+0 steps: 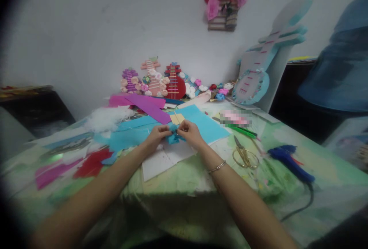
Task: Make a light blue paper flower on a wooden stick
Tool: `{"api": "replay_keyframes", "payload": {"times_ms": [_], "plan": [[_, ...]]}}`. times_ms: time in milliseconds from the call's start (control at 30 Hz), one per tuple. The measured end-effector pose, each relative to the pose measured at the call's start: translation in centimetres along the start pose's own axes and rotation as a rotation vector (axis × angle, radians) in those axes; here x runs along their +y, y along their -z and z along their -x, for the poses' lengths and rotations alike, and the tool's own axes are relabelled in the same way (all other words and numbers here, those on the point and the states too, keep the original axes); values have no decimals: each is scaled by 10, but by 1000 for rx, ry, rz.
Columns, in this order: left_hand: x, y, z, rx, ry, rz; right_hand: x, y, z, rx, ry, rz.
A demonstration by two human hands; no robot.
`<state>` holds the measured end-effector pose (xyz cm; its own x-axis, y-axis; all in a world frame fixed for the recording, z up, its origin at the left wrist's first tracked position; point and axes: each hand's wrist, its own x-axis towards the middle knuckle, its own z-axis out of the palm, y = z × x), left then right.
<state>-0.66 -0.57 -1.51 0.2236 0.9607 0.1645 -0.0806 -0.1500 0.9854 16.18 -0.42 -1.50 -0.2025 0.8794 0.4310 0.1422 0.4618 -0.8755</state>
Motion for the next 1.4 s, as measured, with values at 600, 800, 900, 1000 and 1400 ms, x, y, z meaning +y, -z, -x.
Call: {"api": "replay_keyframes", "payload": {"times_ms": [600,800,900,1000,1400], "plan": [[1,1,1,-5,-82,59,0,1,0,-53,-36,-57],[6,-1,2,-69,-129,0,3,1,0,-70,-36,-83],[6,-1,2,-67,-136,-7,4,2,0,-70,-33,-90],[7,-1,3,-67,-113,-7,5,2,-1,-67,-33,-87],[1,-1,1,-116,-139,-229,12,2,-3,3,50,97]]}}
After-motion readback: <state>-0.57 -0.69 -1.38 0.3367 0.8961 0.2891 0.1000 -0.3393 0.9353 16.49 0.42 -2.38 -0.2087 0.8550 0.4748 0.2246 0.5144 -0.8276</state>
